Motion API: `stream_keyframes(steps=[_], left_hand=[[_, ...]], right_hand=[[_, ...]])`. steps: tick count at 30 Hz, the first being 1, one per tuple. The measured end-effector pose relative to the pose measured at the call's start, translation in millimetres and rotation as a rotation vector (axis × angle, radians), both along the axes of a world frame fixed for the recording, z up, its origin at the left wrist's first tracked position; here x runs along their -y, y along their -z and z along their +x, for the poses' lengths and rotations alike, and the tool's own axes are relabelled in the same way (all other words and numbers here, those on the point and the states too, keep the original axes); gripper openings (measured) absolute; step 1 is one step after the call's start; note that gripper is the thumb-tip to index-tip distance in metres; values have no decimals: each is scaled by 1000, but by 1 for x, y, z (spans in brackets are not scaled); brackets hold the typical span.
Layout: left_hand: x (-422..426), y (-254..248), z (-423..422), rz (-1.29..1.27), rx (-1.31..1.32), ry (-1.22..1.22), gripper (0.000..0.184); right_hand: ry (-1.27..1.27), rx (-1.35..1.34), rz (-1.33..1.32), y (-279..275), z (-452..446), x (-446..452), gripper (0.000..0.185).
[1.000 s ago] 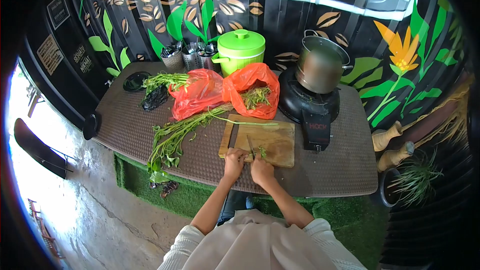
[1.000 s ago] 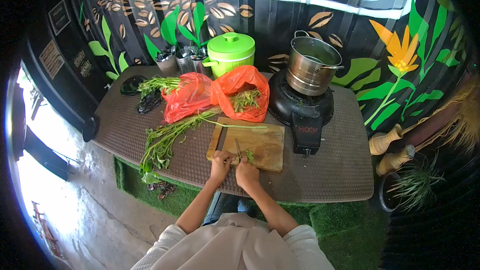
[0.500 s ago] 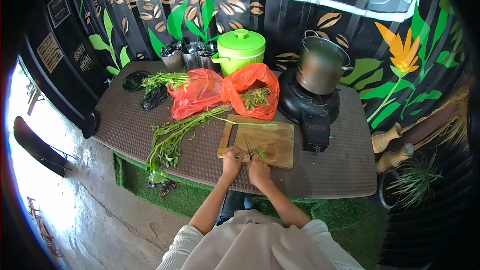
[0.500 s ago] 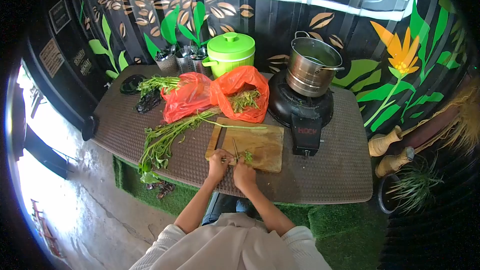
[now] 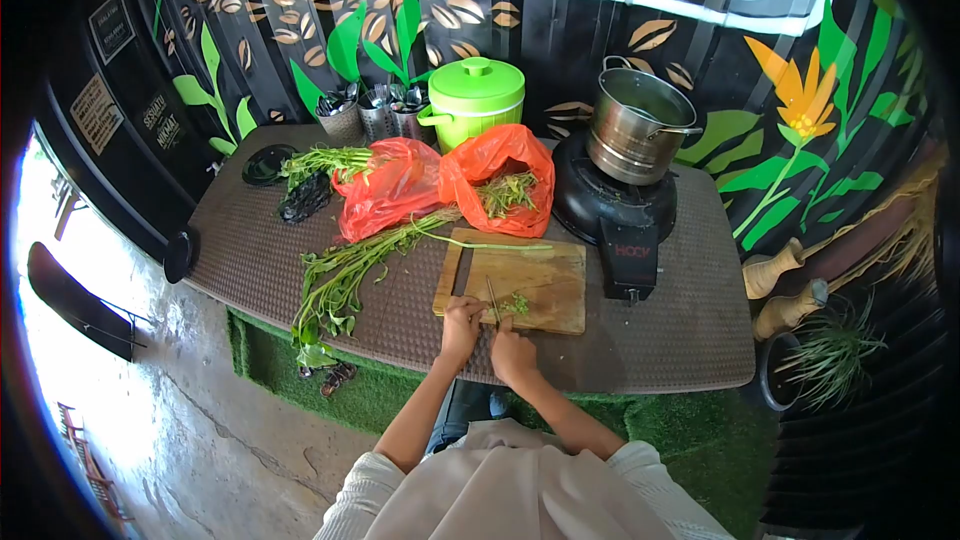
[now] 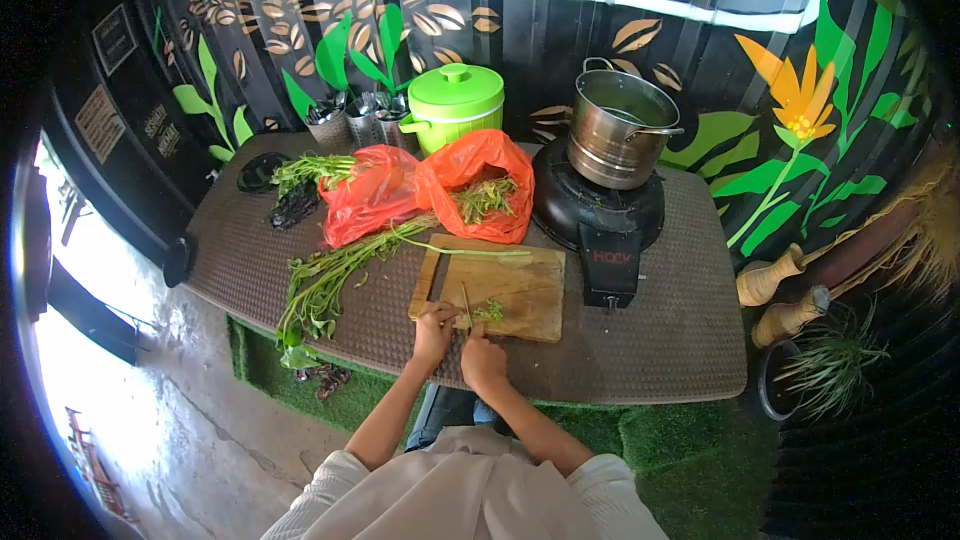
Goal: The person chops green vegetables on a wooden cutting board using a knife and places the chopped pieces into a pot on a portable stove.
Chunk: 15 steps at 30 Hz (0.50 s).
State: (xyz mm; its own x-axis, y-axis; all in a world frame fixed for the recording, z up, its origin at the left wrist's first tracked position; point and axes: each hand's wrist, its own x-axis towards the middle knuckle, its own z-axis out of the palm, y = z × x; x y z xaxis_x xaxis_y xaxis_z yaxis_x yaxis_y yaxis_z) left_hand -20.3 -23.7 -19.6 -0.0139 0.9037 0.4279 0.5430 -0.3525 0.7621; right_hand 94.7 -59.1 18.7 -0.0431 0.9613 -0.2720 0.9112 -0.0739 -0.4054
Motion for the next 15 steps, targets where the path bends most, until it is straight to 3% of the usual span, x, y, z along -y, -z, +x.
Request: stream_keyframes(steps=[5, 9, 15], left_hand=[[-1, 0, 1, -70, 64, 5, 15], [-4, -7, -2, -210, 130, -16, 13], [-3, -2, -5, -80, 16, 4, 13]], right_hand=[[-36, -108, 137, 15, 6, -14, 29], [12, -61, 60, 6, -1, 0, 28], [-70, -130, 84, 11, 8, -12, 32]])
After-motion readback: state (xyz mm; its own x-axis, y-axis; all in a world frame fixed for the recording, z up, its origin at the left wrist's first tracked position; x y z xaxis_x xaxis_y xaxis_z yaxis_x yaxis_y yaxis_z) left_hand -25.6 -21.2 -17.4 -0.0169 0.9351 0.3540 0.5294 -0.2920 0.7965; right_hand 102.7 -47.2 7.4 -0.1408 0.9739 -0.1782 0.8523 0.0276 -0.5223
